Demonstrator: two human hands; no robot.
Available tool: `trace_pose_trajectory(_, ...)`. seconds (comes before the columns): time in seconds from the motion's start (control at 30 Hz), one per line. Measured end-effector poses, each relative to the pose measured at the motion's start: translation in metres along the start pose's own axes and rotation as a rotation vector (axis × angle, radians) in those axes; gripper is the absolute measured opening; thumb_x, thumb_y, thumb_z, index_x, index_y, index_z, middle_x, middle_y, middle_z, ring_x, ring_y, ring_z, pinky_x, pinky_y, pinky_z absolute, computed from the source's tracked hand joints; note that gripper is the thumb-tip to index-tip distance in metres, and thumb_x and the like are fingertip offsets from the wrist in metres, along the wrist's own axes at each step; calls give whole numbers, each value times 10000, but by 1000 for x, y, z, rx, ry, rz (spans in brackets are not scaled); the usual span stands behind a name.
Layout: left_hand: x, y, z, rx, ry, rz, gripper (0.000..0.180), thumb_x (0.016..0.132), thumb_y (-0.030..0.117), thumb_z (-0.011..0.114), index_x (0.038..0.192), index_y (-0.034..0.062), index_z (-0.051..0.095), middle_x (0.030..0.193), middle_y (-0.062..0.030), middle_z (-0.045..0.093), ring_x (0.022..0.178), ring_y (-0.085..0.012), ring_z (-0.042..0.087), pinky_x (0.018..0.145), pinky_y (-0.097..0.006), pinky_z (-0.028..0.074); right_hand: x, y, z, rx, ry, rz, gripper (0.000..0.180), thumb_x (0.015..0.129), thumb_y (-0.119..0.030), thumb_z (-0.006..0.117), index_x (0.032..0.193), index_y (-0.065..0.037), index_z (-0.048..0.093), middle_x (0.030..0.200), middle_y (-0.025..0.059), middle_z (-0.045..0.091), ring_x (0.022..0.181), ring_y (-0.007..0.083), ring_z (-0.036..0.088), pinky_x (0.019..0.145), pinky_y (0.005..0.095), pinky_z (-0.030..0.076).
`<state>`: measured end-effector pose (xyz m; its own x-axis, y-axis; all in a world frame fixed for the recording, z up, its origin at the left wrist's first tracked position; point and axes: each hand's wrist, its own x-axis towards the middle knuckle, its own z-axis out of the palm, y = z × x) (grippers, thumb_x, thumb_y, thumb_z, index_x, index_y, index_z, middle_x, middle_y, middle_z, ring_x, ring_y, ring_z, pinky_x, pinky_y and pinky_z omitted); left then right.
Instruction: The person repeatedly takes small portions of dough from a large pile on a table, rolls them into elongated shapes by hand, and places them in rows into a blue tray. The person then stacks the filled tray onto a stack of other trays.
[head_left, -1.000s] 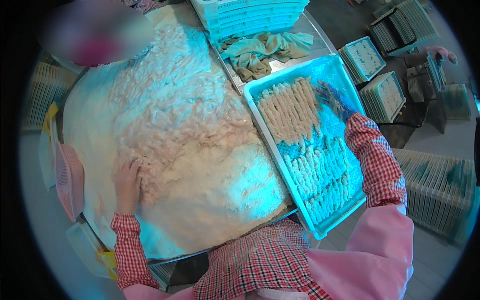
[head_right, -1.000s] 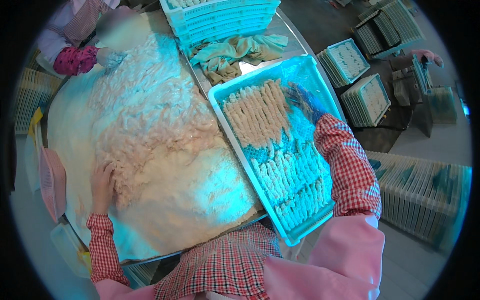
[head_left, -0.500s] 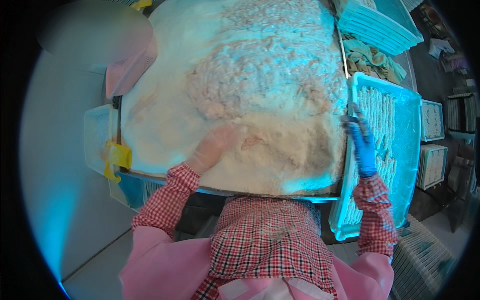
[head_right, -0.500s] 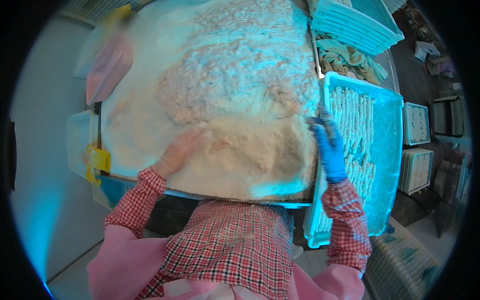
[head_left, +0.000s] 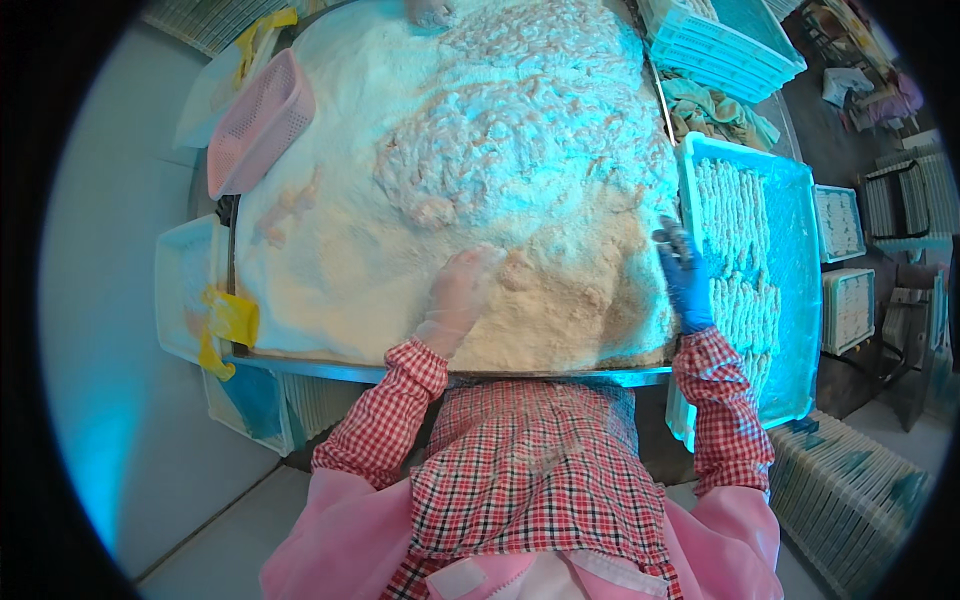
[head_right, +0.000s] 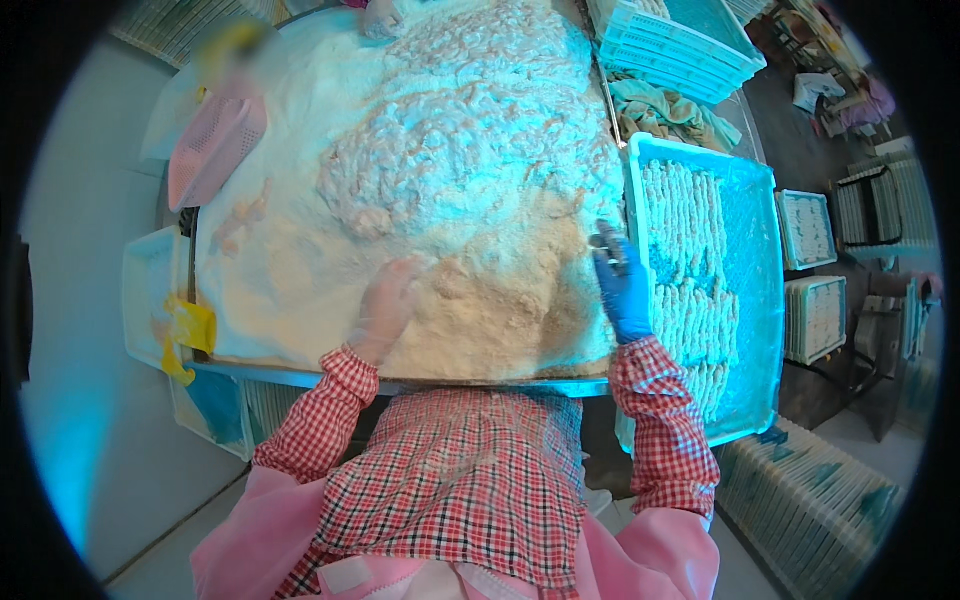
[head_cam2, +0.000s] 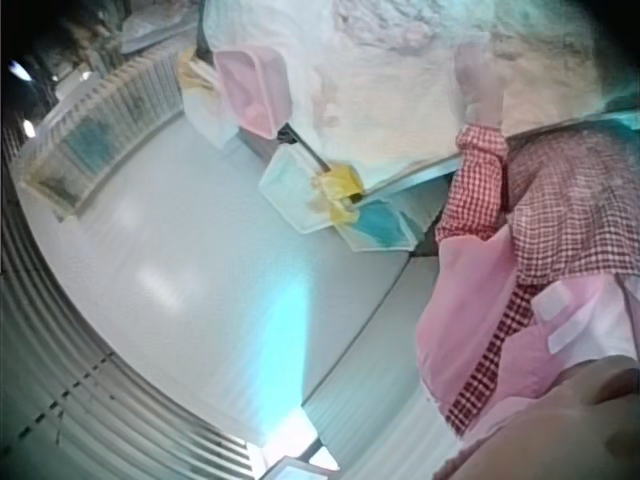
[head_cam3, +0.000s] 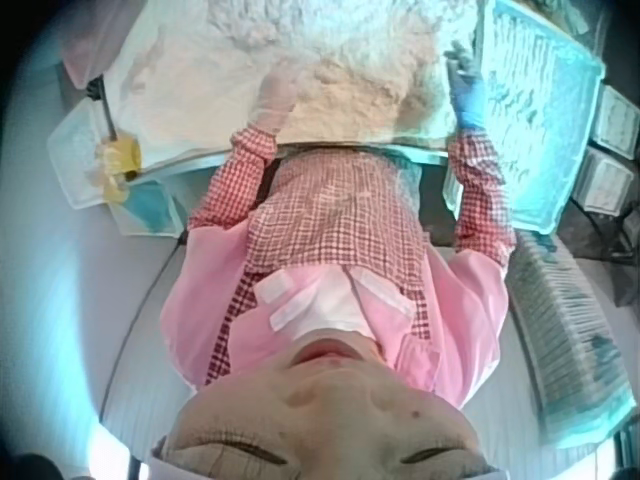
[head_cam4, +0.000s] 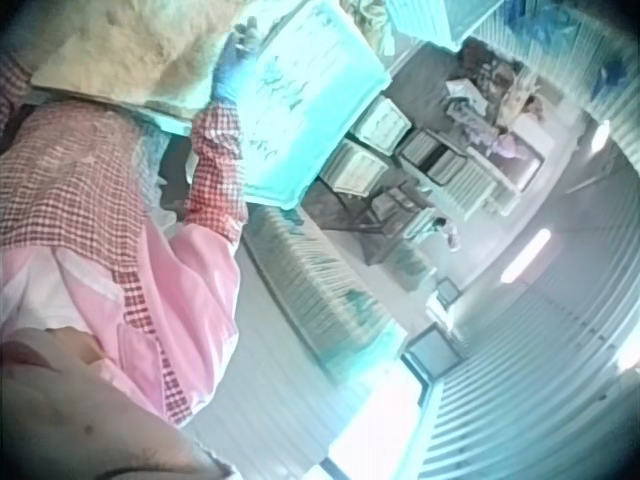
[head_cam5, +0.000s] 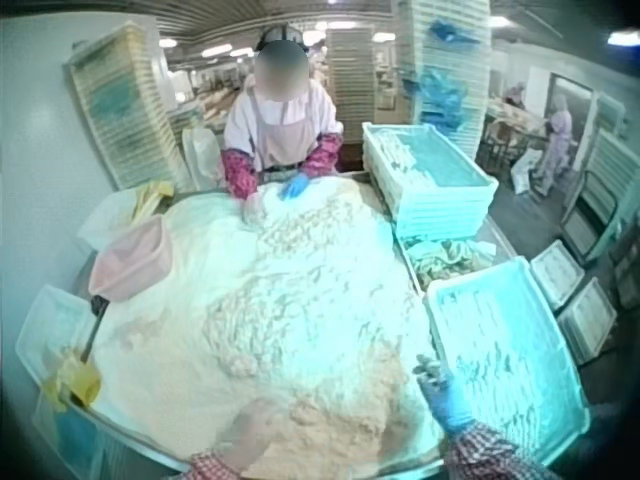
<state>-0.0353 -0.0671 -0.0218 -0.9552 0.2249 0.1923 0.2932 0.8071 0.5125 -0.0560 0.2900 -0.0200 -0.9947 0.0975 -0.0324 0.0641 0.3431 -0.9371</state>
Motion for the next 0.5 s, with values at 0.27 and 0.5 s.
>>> trace_pose_trajectory(0.27, 18, 30, 17, -434, -146, -388, 205, 846, 164, 614, 1014, 56, 659, 979, -111, 633, 821, -210, 612, 748, -316, 492, 7, 7, 44, -389, -20, -125, 264, 811, -103, 710, 1074, -100, 685, 1035, 119, 669, 913, 256, 646, 798, 350, 511)
trace_pose_trajectory(0.5, 44, 1, -14, -273, -230, -451, 255, 827, 198, 646, 1051, 77, 661, 1012, -95, 616, 829, -207, 593, 753, -338, 493, -1, -3, 25, -147, 143, -84, 240, 861, -97, 655, 1100, -90, 676, 1004, 104, 685, 900, 219, 654, 791, 332, 514)
